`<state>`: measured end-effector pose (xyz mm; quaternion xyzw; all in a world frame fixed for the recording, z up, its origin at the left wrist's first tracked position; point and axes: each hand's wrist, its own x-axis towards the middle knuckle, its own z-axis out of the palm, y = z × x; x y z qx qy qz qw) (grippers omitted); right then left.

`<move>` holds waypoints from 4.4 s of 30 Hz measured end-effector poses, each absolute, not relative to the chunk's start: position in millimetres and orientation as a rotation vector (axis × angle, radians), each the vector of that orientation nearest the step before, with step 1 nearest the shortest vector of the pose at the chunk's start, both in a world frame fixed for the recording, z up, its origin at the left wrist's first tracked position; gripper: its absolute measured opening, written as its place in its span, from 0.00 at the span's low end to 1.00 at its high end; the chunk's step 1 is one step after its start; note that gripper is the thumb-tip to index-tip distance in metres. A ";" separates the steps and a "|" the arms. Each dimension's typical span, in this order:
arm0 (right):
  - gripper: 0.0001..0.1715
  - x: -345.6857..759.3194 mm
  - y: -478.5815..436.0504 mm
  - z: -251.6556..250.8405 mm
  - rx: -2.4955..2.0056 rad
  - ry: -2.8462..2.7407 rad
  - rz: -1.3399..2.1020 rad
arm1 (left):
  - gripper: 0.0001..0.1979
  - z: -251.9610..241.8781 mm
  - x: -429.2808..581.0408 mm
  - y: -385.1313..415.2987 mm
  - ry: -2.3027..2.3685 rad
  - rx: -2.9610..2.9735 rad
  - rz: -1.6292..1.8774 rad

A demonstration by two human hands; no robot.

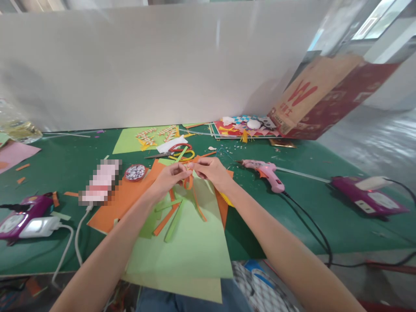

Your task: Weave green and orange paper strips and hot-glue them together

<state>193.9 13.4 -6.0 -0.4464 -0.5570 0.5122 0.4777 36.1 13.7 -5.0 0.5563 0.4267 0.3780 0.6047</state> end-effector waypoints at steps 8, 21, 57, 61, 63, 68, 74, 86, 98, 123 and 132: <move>0.29 196.1 11.5 -0.1 -1.061 -1.354 1.362 | 0.22 -1.2 32.6 11.8 0.844 1.195 0.823; 0.30 198.8 14.5 -10.7 -0.972 -1.414 1.434 | 0.22 -4.4 31.2 14.2 0.830 1.115 0.847; 0.26 197.7 13.6 -9.8 -0.913 -1.417 1.522 | 0.21 -9.2 28.6 17.3 0.737 1.017 0.770; 0.25 197.7 14.7 -12.3 -0.907 -1.427 1.518 | 0.19 -8.2 27.9 16.7 0.709 1.065 0.770; 0.23 197.4 15.4 -12.8 -0.899 -1.409 1.506 | 0.18 -7.7 28.2 16.3 0.715 1.064 0.787; 0.19 196.8 16.9 -10.8 -0.880 -1.289 1.474 | 0.19 -6.7 29.4 15.6 0.751 0.999 0.835; 0.17 196.5 16.7 -9.9 -0.894 -1.289 1.434 | 0.19 -6.8 29.1 15.6 0.794 0.991 0.788; 0.19 196.4 13.5 -6.2 -0.922 -1.314 1.428 | 0.20 -9.2 26.4 16.2 0.812 1.036 0.750; 0.18 197.5 13.9 -6.9 -0.892 -1.379 1.394 | 0.19 -8.7 25.6 16.4 0.755 1.061 0.724; 0.14 198.1 11.3 -7.4 -0.895 -1.436 1.339 | 0.18 -7.0 26.3 16.1 0.734 1.011 0.717; 0.14 197.2 10.5 -7.4 -0.871 -1.426 1.334 | 0.15 -4.9 27.2 15.0 0.710 1.015 0.730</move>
